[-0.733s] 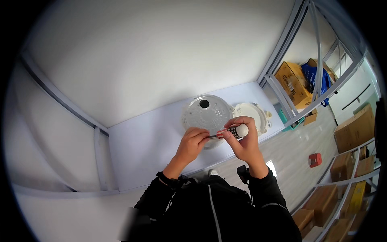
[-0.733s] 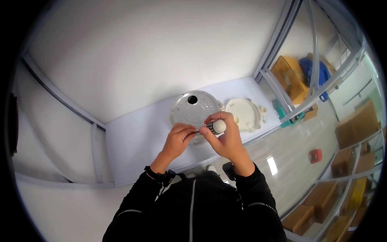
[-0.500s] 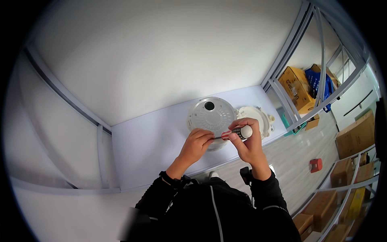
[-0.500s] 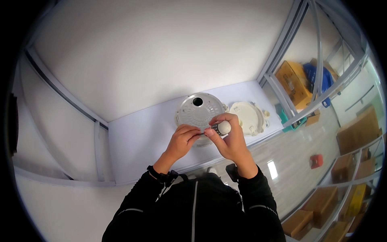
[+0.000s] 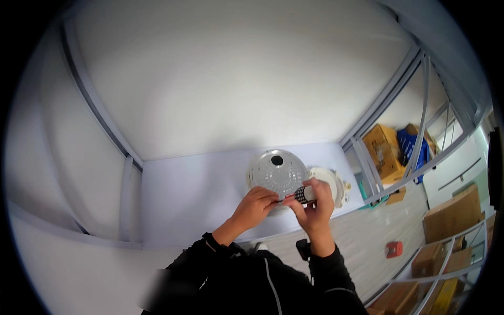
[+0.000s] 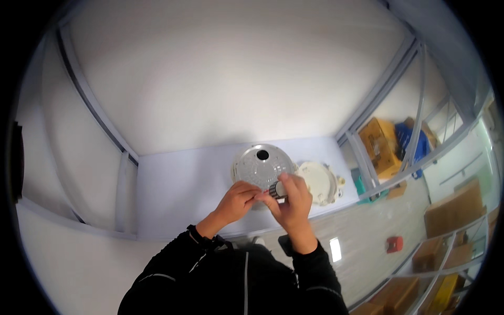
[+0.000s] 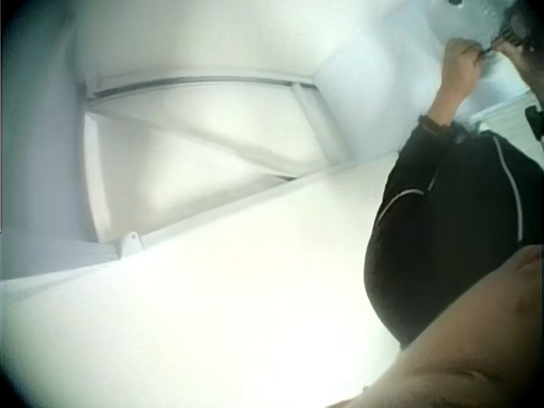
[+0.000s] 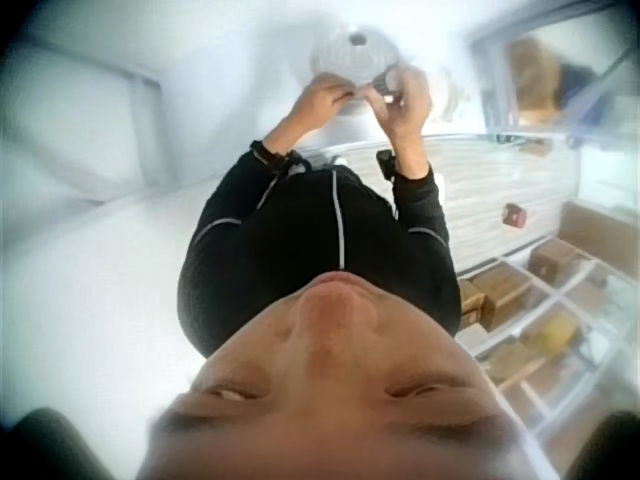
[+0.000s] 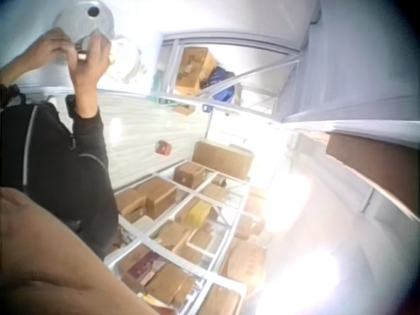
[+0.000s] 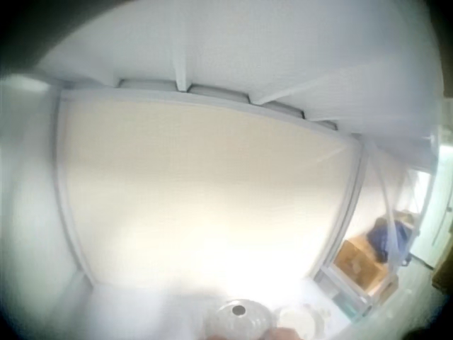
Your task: The person assembles a white cylindrical appliance on a white table. They use a screwdriver to tighten screws on the base and lid, then place the lid onto the base and secure it. The person handles the appliance parts and a screwdriver throughout the process.
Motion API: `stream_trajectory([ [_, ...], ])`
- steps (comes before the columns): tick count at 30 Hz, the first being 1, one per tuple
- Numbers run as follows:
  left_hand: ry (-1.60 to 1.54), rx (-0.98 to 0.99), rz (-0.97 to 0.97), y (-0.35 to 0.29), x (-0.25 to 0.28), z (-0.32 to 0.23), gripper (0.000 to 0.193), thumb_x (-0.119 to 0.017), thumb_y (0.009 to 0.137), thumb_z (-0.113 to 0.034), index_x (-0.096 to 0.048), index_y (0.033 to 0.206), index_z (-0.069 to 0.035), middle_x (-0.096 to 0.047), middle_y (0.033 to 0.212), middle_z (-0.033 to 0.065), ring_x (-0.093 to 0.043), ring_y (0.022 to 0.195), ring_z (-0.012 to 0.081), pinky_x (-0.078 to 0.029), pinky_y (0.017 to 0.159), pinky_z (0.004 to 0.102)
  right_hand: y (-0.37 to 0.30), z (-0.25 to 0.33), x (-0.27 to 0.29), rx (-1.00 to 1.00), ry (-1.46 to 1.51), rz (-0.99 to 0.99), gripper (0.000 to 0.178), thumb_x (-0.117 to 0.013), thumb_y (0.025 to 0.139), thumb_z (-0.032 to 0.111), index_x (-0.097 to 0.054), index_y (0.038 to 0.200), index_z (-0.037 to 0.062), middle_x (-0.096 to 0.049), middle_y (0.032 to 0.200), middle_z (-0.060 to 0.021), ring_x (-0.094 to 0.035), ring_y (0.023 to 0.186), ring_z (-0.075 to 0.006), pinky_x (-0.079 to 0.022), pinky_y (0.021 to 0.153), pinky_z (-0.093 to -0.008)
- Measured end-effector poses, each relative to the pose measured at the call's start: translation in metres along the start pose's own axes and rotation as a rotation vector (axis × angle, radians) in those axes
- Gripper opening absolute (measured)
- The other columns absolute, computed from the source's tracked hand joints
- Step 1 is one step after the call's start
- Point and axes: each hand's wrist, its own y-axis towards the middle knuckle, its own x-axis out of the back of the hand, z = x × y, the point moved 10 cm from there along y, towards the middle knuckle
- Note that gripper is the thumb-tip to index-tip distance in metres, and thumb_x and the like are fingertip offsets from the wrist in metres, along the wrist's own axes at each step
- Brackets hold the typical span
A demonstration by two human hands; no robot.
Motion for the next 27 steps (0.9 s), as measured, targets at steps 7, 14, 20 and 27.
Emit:
stream_trajectory([
  [7,0.020,-0.015,-0.015,-0.002,0.002,-0.003,0.019,-0.081,0.090,-0.011,-0.079,0.107,-0.005,-0.075,0.115,0.0045,-0.069,0.110,0.0289,-0.057,0.100,0.0421,0.023,0.017,-0.001,-0.108,0.045,0.081,0.067,-0.085,0.089,0.007,-0.061,0.151,0.0012,-0.067,0.140,-0.0232,-0.072,0.105,-0.0359,-0.059,0.089,-0.0404],
  [14,0.051,-0.061,-0.005,0.000,0.001,-0.006,0.019,-0.081,0.090,-0.011,-0.078,0.107,-0.004,-0.074,0.116,0.0039,-0.069,0.112,0.0279,-0.056,0.102,0.0421,0.007,0.007,0.004,-0.091,0.078,0.088,0.066,-0.078,0.088,-0.005,-0.061,0.152,-0.0004,-0.066,0.143,-0.0266,-0.069,0.120,-0.0399,-0.057,0.098,-0.0433],
  [20,0.047,-0.065,-0.014,0.000,0.003,-0.007,0.018,-0.081,0.089,-0.010,-0.078,0.106,-0.004,-0.074,0.116,0.0040,-0.069,0.111,0.0281,-0.055,0.102,0.0426,0.016,0.014,0.004,-0.099,0.019,0.012,0.070,-0.091,0.084,0.005,-0.065,0.149,0.0022,-0.069,0.129,-0.0192,-0.071,0.107,-0.0327,-0.058,0.093,-0.0401],
  [27,0.031,-0.083,-0.028,0.002,0.002,-0.007,0.017,-0.082,0.090,-0.009,-0.078,0.107,-0.005,-0.076,0.112,0.0054,-0.070,0.106,0.0306,-0.056,0.096,0.0443,0.007,0.007,0.002,-0.053,0.008,0.004,0.071,-0.091,0.088,0.010,-0.062,0.153,0.0017,-0.062,0.133,-0.0200,-0.067,0.112,-0.0328,-0.058,0.096,-0.0392],
])
